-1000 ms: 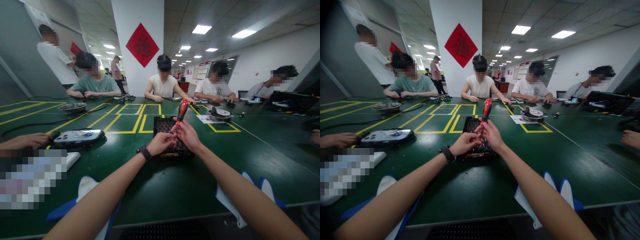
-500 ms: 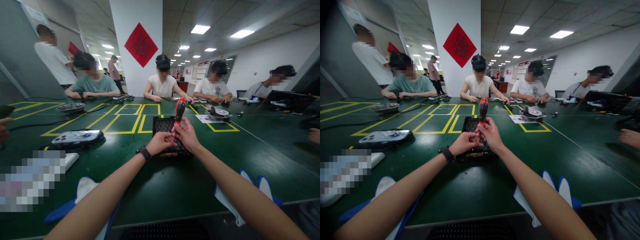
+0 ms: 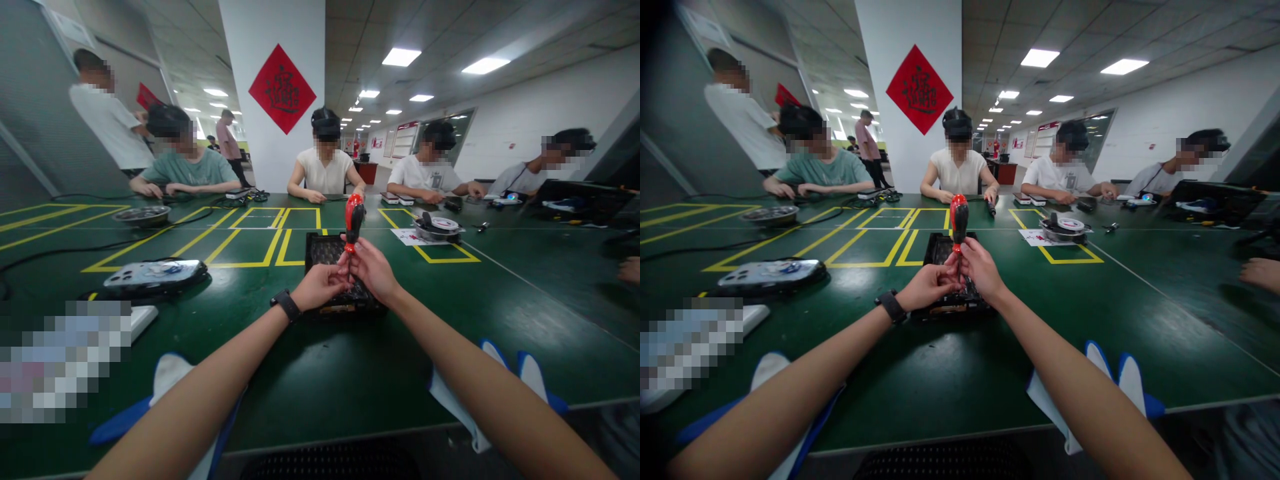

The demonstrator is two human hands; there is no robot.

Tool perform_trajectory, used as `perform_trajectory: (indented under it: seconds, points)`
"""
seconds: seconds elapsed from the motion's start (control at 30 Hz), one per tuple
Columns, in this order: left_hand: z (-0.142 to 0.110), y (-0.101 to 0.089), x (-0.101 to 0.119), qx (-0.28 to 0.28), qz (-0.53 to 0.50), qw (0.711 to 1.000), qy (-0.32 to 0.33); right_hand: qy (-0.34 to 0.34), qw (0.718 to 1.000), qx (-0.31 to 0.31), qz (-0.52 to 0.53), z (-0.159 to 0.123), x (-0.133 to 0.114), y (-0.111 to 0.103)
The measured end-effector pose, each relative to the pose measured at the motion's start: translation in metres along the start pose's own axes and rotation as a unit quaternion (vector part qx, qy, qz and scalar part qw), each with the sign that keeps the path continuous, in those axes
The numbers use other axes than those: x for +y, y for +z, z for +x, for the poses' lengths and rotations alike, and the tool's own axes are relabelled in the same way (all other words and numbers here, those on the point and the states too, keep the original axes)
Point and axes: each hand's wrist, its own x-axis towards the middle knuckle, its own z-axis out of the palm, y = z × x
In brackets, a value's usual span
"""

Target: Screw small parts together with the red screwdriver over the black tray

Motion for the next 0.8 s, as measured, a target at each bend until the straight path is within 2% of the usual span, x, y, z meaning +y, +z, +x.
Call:
perform_trajectory:
  seconds: [0.27, 0.5, 0.8]
  points:
    - [0.0005, 0.0007, -0.0005, -0.021, -0.018, 1.000, 0.001, -0.018, 0.999, 0.027, -0.021, -0.0007, 0.0011, 0.0011]
    - [0.0013, 0.0006, -0.0023, 0.037, 0.070, 0.997, -0.005, -0.041, 0.997, 0.047, -0.035, -0.0006, 0.0035, -0.0004]
    - [0.0015, 0.0004, -0.0036, 0.042, 0.063, 0.997, -0.006, -0.048, 0.996, 0.063, -0.033, -0.0013, 0.0059, 0.0043]
